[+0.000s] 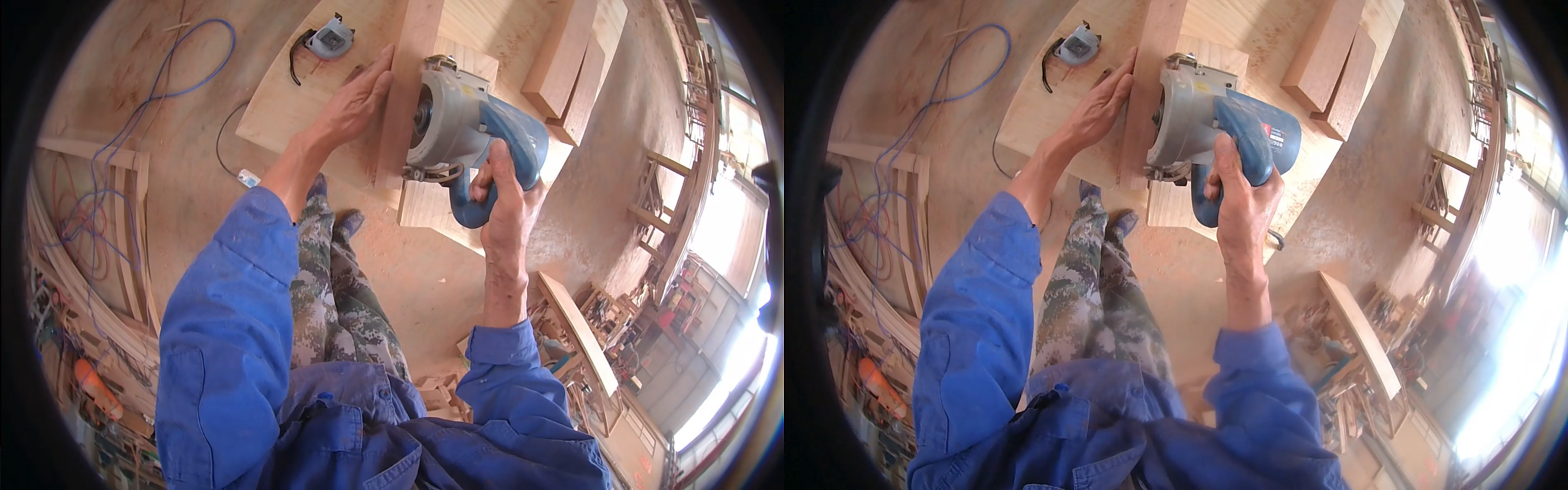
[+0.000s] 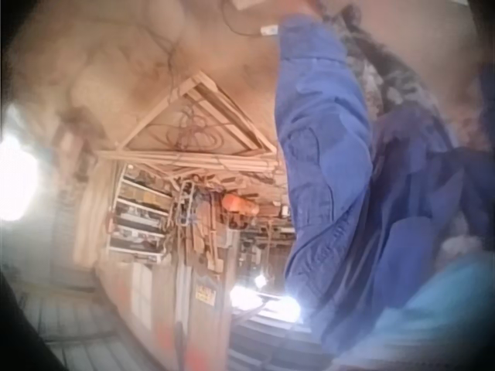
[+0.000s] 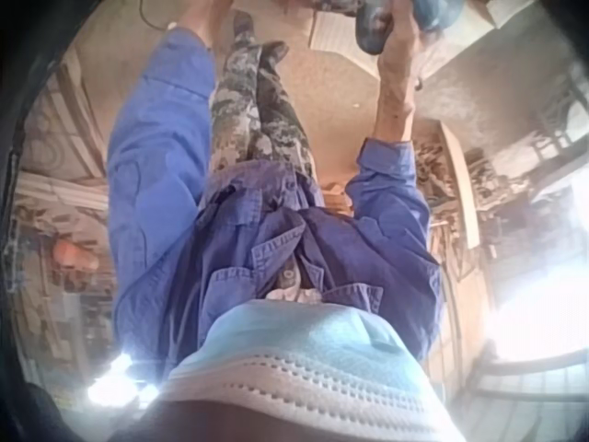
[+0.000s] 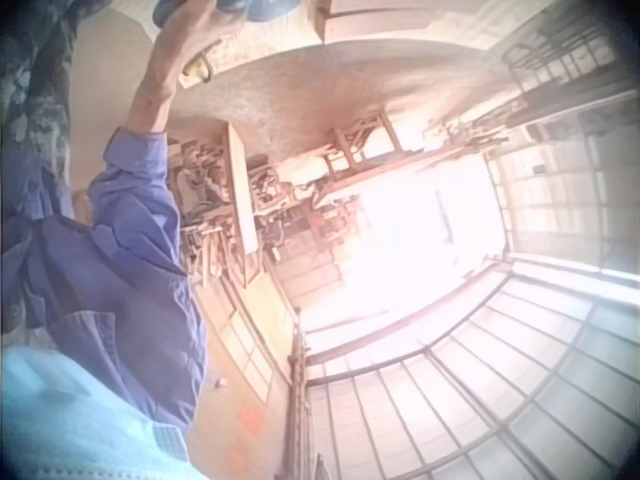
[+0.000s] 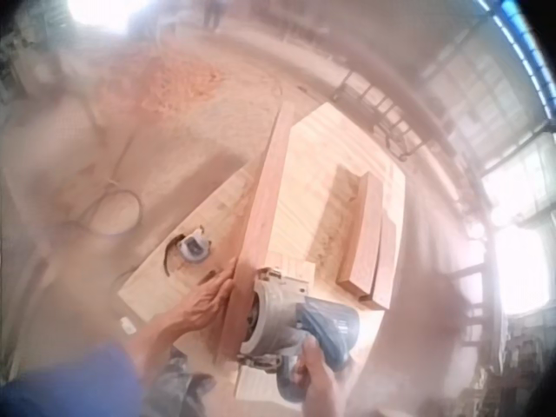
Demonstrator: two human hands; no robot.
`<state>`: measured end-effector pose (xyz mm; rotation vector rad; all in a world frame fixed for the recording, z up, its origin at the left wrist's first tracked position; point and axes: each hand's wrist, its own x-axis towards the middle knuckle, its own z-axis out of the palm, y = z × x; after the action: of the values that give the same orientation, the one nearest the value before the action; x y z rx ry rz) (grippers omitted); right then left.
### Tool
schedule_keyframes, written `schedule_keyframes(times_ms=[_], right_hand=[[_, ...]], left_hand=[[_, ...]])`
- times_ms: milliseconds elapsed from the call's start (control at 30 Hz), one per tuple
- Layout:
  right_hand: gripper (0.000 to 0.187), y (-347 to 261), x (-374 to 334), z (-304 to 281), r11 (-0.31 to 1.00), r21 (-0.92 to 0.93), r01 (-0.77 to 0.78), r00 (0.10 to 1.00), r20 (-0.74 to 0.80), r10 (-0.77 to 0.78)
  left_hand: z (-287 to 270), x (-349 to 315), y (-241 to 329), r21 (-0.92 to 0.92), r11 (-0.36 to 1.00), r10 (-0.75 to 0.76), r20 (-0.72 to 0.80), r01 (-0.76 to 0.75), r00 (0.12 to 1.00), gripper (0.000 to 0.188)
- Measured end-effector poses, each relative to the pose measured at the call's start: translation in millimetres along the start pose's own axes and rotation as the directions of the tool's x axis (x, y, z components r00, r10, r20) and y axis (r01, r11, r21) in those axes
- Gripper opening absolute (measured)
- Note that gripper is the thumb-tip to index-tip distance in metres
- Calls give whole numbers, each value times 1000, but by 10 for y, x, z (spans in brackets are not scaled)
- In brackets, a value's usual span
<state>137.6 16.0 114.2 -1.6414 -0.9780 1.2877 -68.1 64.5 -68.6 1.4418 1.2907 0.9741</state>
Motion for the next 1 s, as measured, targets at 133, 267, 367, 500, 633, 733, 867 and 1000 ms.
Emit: schedule_keyframes(times_ms=[133, 267, 367, 500, 633, 733, 867, 1000], right_hand=[[29, -6, 23, 16, 1000, -15, -5, 1000, -10, 4], [30, -37, 44, 32, 1000, -17, -5, 1000, -4, 5], [30, -26, 56, 3, 1000, -11, -8, 1000, 6, 8], [30, -25, 64, -32, 1000, 4, -29, 1000, 9, 29], [29, -29, 77, -51, 999, -29, -32, 999, 10, 32], [25, -64, 69, 0, 999, -44, -23, 1000, -11, 23], [27, -64, 90, -18, 1000, -12, -13, 1000, -28, 12], [31, -89, 97, -13, 999, -32, -7, 1000, 13, 8]], left_hand=[[1, -2, -25, 7, 1000, 5, -5, -5, 1000, 59], [-23, -8, 18, 26, 1000, -4, 12, 4, 1000, 59], [-62, 9, 82, 6, 1000, -11, 37, 11, 999, 60], [-12, -13, 78, -33, 997, -67, 39, 69, 997, 60], [18, 35, -5, -34, 999, -14, 26, 14, 1000, 58], [36, 52, -80, -56, 998, -9, 11, 10, 1000, 56], [16, 86, 83, -107, 994, -32, 14, 33, 999, 54], [-7, 60, -77, -66, 997, -35, 38, 37, 999, 58]])
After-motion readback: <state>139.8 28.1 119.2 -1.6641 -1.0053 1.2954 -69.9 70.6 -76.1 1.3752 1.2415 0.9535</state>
